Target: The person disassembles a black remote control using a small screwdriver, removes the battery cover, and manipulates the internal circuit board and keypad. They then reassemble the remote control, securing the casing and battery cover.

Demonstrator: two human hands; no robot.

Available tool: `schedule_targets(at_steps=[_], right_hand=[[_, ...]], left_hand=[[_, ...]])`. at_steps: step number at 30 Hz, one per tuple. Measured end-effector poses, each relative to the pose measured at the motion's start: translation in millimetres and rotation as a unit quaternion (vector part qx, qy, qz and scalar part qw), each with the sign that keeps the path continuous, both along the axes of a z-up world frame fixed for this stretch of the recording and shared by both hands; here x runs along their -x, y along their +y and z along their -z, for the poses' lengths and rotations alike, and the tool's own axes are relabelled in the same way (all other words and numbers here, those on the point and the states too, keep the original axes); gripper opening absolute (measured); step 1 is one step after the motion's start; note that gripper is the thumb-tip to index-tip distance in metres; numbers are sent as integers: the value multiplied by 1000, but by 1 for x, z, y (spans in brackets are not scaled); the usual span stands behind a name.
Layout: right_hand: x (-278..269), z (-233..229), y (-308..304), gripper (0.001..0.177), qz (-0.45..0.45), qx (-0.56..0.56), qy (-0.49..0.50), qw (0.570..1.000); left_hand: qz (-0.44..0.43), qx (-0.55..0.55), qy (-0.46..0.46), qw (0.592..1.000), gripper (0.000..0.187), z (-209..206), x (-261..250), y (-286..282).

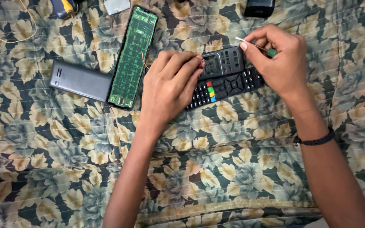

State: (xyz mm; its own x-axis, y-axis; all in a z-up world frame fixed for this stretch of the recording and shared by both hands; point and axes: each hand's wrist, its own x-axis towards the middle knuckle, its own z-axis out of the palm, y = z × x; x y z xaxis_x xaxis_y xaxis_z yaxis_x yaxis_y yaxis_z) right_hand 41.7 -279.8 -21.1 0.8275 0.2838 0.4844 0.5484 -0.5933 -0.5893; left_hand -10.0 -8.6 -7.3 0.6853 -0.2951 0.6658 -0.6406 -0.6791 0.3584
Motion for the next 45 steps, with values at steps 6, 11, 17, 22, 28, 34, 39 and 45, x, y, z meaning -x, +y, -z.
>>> schedule_targets(at_steps=[6,11,17,22,28,34,39,45], right_hand=[[1,-3,2,6,2,-4,9,1000],[1,-3,4,4,2,-2,5,1000],[1,-2,3,4,-1,1,0,1000],[-3,1,2,8,-5,-10,20,1000],[1,0,1,32,-48,-153,118,980],[7,-1,4,43,-55,-164,138,975],[7,-1,3,47,-58,-173,154,971],[8,-23,8,23,-69,-139,131,979]], left_hand=[[10,-5,12,1000,26,-4,1,1],[37,-32,8,999,27,-6,0,4],[41,-12,3,999,24,-2,0,5],[52,99,45,993,15,5,-4,8],[59,245,171,952,12,8,1,11],[18,248,89,964,13,14,4,11],[-93,59,-31,993,23,18,1,9],[-149,-42,14,988,35,20,-12,0]])
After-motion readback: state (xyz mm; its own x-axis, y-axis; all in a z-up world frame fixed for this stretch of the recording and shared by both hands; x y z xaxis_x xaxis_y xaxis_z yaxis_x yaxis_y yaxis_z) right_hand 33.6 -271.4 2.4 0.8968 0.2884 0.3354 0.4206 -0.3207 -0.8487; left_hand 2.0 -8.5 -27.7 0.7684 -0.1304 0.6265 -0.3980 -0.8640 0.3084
